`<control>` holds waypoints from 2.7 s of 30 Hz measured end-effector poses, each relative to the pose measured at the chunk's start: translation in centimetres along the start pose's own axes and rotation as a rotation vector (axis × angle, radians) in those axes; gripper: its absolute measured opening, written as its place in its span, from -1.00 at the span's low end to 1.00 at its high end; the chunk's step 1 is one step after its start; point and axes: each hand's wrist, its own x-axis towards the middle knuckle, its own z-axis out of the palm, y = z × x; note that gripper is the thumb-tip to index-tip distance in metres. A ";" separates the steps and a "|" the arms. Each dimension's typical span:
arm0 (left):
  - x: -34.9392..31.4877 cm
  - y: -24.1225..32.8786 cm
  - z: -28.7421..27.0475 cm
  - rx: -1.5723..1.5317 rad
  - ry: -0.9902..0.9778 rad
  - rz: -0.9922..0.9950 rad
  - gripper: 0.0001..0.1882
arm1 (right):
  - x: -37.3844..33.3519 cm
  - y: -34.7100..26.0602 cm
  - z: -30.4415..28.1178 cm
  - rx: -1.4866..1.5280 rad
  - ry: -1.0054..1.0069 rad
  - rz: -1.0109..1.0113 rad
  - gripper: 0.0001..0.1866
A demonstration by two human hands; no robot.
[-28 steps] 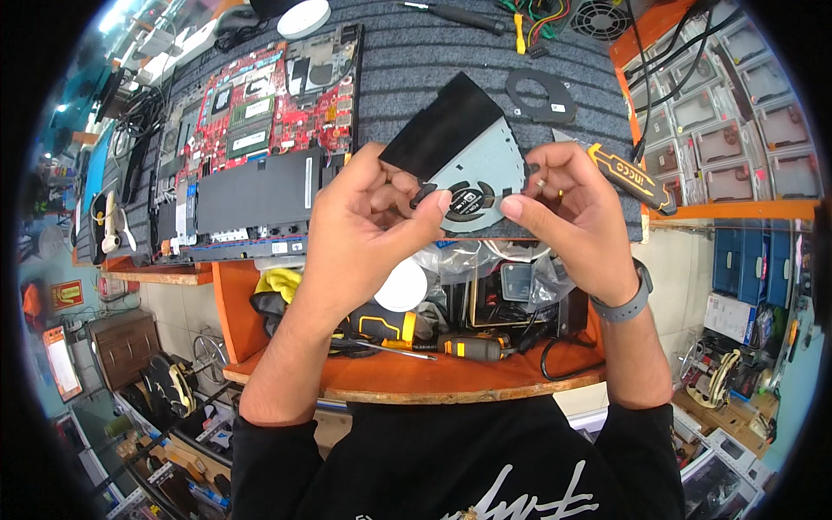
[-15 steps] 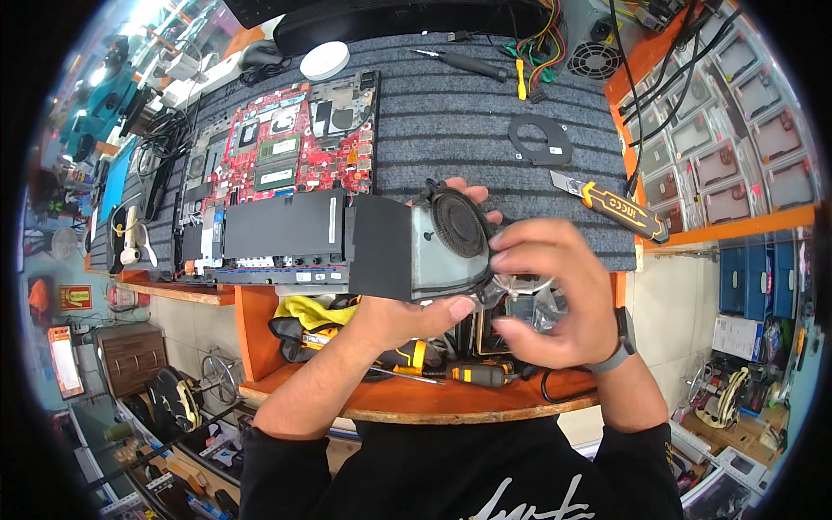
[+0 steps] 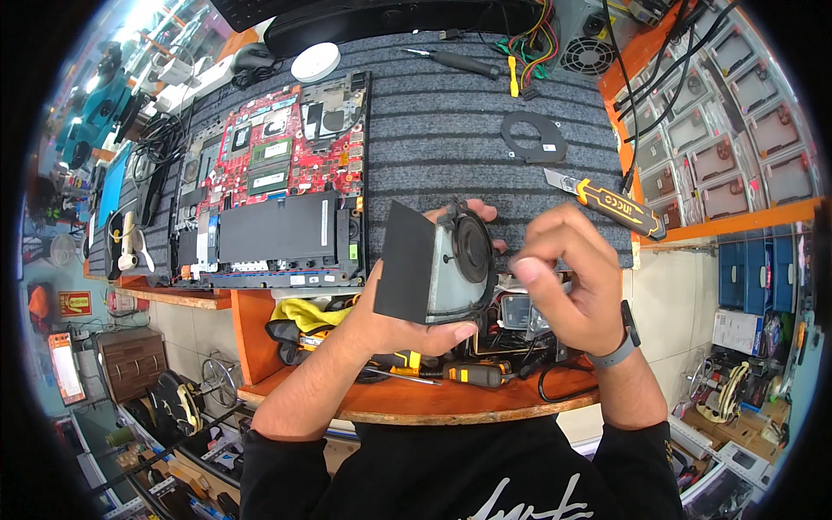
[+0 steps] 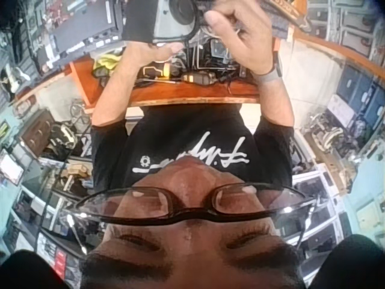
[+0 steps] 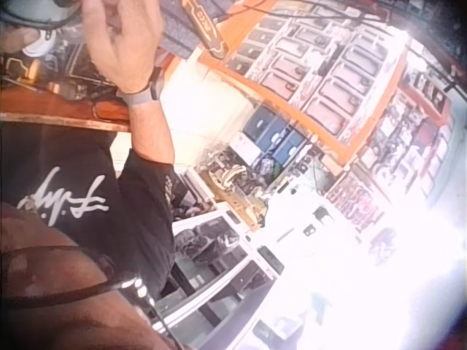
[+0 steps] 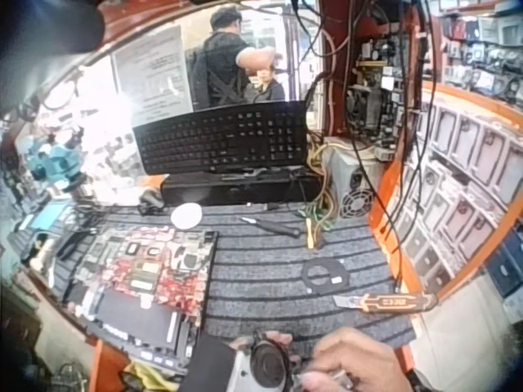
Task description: The person disassembles a laptop cooling fan by hand, prying the plastic casing apart and removing the internal fan rotor component.
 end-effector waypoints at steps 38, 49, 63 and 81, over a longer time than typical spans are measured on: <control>-0.1 2.2 1.2 -0.263 0.373 -0.288 -0.71 | -0.7 0.2 2.8 0.485 0.086 0.550 -0.73; -0.2 2.6 1.4 -0.104 0.355 -0.289 -0.72 | -0.8 0.6 2.2 0.565 0.038 0.551 -0.78; -0.5 2.6 0.6 -0.162 0.238 -0.340 -0.55 | -0.5 1.0 1.3 0.587 -0.053 0.585 -0.77; 0.0 0.9 1.1 -0.633 0.195 -0.193 -0.25 | -0.1 -0.8 2.5 -0.233 -0.158 -0.032 -0.64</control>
